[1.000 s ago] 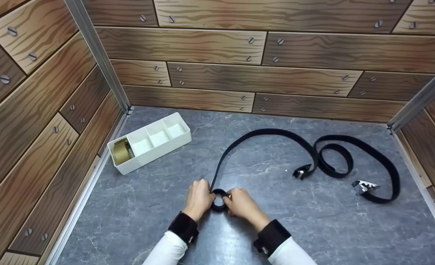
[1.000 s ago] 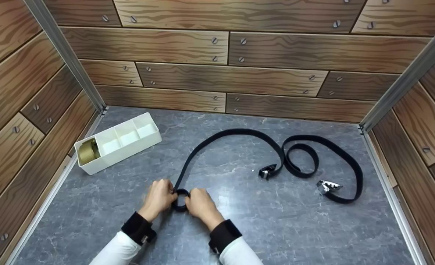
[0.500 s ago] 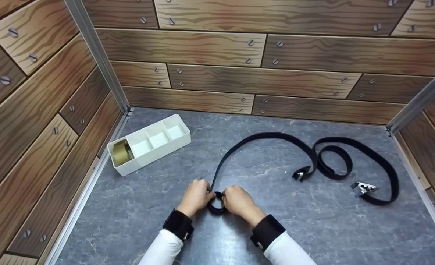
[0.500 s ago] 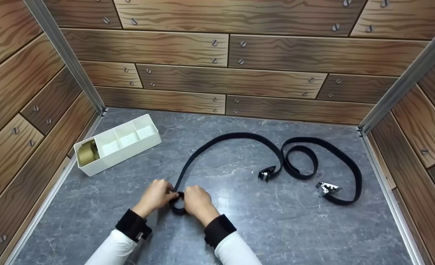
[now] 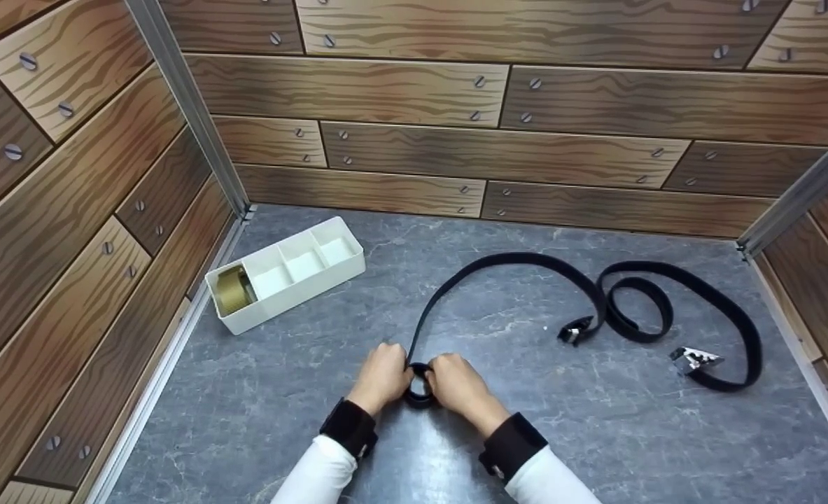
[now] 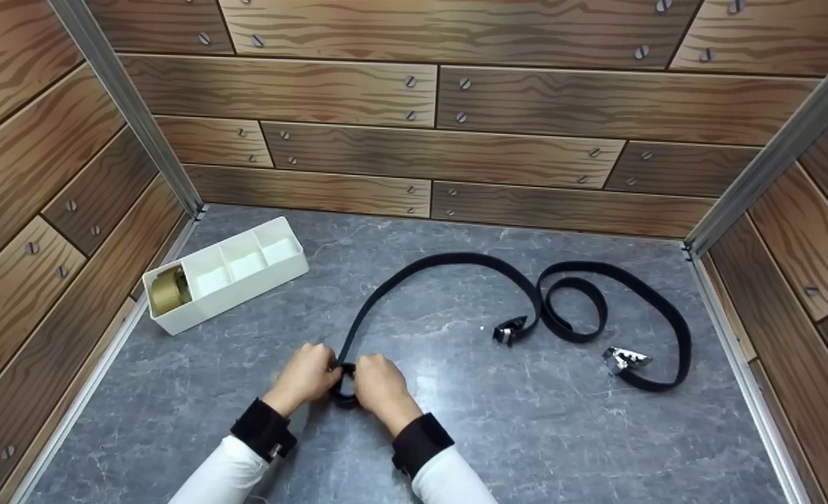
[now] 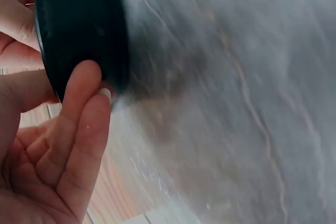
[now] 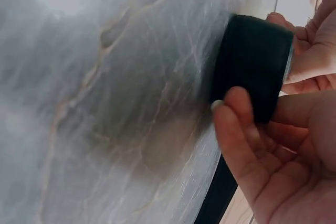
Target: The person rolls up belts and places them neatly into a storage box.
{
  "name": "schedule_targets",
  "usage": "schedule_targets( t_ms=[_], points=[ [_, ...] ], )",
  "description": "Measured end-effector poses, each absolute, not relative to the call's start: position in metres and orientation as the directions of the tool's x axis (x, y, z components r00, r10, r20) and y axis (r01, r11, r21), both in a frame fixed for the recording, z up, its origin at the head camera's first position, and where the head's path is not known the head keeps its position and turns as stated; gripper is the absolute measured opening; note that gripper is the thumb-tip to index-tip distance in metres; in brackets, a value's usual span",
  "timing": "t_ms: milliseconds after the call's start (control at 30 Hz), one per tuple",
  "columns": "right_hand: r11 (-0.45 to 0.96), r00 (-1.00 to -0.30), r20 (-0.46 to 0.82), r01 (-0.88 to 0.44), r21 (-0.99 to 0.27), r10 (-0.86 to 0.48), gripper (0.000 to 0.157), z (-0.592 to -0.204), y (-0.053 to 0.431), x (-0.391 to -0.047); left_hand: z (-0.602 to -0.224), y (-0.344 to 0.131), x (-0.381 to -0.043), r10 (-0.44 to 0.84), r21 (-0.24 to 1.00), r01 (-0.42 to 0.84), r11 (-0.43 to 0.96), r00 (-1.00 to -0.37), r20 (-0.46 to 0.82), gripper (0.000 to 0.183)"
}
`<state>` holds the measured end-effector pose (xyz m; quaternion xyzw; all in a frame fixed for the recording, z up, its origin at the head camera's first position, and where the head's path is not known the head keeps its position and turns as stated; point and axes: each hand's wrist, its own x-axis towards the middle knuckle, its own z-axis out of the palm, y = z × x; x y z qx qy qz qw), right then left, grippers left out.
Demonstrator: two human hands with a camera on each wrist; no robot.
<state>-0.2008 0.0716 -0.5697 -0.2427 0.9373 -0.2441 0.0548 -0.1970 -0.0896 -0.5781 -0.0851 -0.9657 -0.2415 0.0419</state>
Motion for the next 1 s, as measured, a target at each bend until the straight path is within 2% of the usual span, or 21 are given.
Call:
schedule_targets(
  t_ms=[133,200,300,400,533,667,833,1000],
  points=[
    [0.755,-0.912,-0.151,-0.213,-0.620,-0.382,0.020,-0.5677,0.0731,-0.1959,-0.5779,-0.0860,-0.1953,0.108,0.467,0.146,0.872,-0.988,0.106,0.023],
    [0.748,-0.915,-0.206,-0.138,-0.649,-0.347,0.019,-0.5673,0.0723,-0.1944,-0.5772,-0.0854,-0.1944,0.107,0.463,0.142,0.875,-0.989,0.101,0.023],
    [0.765,-0.923,-0.172,-0.170,-0.621,-0.345,0.020,-0.5668,0.0709,-0.1941,-0.5759,-0.0859,-0.1935,0.124,0.451,0.154,0.879,-0.988,0.095,0.023],
    [0.802,-0.918,-0.075,-0.299,-0.516,-0.391,0.022,-0.5665,0.0705,-0.1951,-0.5744,-0.0869,-0.1933,0.152,0.438,0.176,0.882,-0.984,0.089,0.023],
    [0.806,-0.877,0.032,-0.455,-0.379,-0.480,0.022,-0.5666,0.0712,-0.1983,-0.5738,-0.0874,-0.1940,0.189,0.411,0.214,0.886,-0.977,0.102,0.022],
    [0.781,-0.850,0.064,-0.507,-0.365,-0.522,0.022,-0.5693,0.0734,-0.2008,-0.5758,-0.0858,-0.1932,0.217,0.385,0.259,0.886,-0.965,0.151,0.019],
    [0.767,-0.865,0.046,-0.466,-0.441,-0.499,0.021,-0.5711,0.0759,-0.2023,-0.5789,-0.0825,-0.1916,0.191,0.362,0.252,0.898,-0.962,0.195,0.019],
    [0.792,-0.917,-0.119,-0.257,-0.554,-0.381,0.022,-0.5670,0.0749,-0.2005,-0.5761,-0.0799,-0.1937,0.120,0.392,0.173,0.904,-0.980,0.157,0.011]
  ],
)
